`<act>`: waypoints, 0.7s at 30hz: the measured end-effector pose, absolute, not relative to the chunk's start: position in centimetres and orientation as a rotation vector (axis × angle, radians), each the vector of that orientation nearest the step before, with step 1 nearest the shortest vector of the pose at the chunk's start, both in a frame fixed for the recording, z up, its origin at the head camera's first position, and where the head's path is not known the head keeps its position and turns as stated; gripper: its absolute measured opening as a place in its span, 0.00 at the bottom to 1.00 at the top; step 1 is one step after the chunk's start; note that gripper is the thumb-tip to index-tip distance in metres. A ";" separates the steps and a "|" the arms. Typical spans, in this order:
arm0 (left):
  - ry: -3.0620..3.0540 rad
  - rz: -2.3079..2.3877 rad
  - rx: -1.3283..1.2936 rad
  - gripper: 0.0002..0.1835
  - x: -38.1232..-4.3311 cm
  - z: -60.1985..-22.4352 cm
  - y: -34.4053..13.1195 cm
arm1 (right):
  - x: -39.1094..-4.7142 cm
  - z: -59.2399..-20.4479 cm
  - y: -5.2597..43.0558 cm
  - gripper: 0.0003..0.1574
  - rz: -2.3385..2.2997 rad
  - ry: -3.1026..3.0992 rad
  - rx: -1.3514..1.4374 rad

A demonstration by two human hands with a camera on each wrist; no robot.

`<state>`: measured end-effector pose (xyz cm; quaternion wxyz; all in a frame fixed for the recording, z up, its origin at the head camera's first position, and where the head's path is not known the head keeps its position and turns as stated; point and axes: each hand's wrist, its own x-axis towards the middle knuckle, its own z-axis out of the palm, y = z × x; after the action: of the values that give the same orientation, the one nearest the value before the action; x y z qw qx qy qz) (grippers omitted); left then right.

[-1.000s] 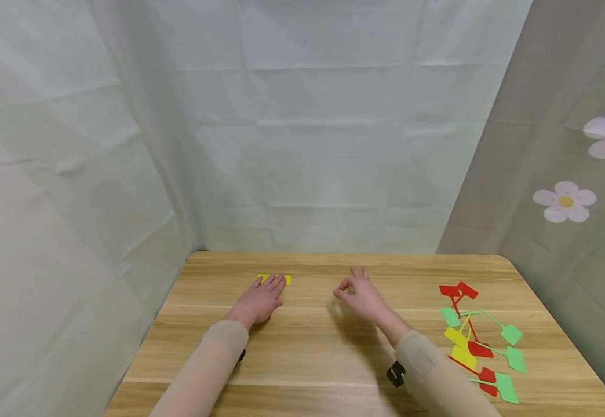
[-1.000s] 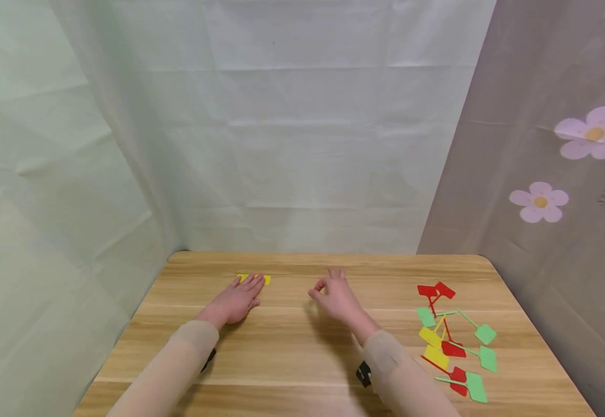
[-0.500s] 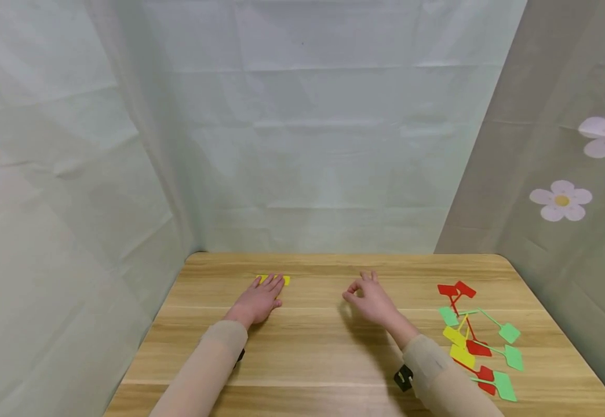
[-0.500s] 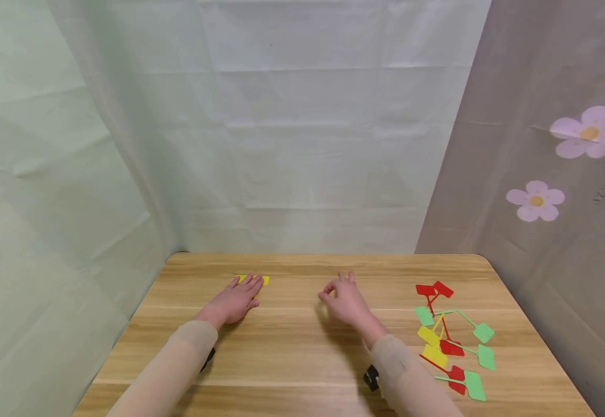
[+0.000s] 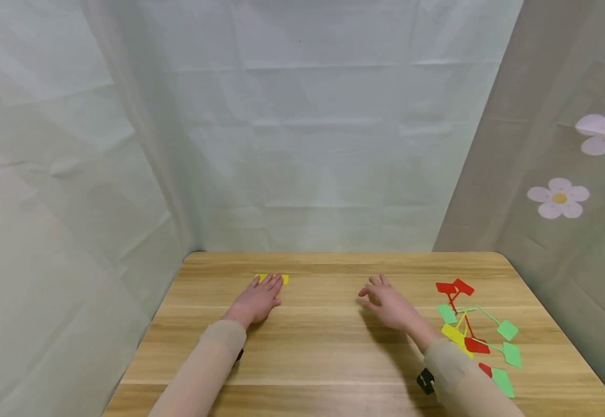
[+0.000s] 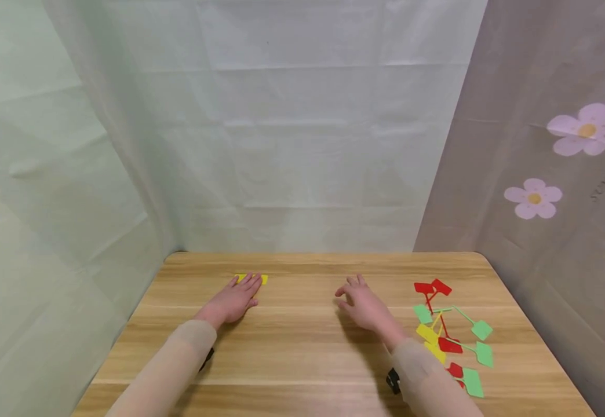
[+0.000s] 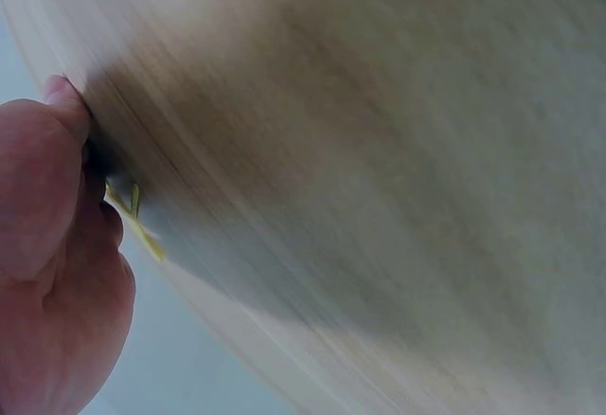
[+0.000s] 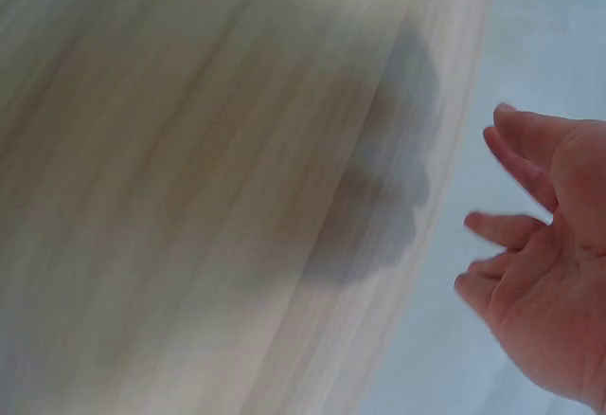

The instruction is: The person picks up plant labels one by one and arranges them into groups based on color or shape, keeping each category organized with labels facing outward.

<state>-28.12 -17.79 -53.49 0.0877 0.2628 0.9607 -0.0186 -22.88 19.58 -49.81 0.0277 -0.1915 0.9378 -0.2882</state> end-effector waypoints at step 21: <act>2.828 -0.076 0.801 0.33 -26.9 -51.0 -17.1 | -17.3 -48.1 37.0 0.21 -0.309 3.031 -0.930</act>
<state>-26.89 -17.09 -50.98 0.1003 0.2711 0.9570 -0.0258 -17.26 36.99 -48.11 -0.0222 -0.2920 0.9512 -0.0970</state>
